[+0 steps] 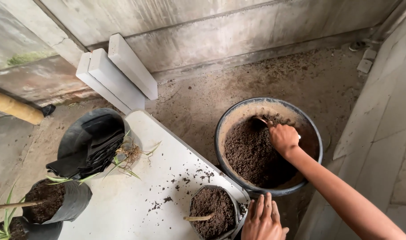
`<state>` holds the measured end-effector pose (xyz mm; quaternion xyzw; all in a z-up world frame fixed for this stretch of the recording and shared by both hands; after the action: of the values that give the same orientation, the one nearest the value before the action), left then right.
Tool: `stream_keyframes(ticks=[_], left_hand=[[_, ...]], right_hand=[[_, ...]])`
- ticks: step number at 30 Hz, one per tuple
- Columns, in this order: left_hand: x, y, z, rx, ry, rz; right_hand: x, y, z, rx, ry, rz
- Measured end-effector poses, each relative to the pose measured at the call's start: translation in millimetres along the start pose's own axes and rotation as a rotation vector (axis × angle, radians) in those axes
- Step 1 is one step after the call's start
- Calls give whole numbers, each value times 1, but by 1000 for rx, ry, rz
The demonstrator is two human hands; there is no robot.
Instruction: Filling small plastic pots with soil using a scoop and planting plant cuttings into the pots.
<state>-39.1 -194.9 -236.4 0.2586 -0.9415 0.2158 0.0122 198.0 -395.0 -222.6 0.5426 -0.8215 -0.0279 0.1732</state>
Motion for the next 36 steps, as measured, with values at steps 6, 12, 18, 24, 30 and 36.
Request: stream_keyframes(ticks=[6, 12, 18, 24, 30, 36], left_hand=[[5, -8, 22, -78, 63, -29], [12, -15, 13, 30, 0, -96], [14, -20, 5, 19, 40, -144], [16, -21, -5, -147, 69, -175], [11, -17, 14, -70, 106, -183], [8, -23, -21, -137, 199, -177]], right_hand=[[0, 19, -18, 29, 64, -129], [-2, 22, -16, 160, -129, -158], [21, 23, -21, 263, 13, 85], [16, 16, 6, 103, 36, 110], [24, 38, -41, 216, -37, 152], [34, 44, -38, 228, -192, 256]])
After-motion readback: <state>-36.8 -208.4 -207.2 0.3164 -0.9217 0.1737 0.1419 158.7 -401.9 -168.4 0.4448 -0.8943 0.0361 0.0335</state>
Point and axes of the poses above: each hand's wrist, its own y-axis away from the middle knuckle, its own z-axis out of the palm, x = y × z, the point moved 1 cm from there along -y, towards the middle knuckle, and after that the axes turned 14 degrees about z, right-handed, at the moved point
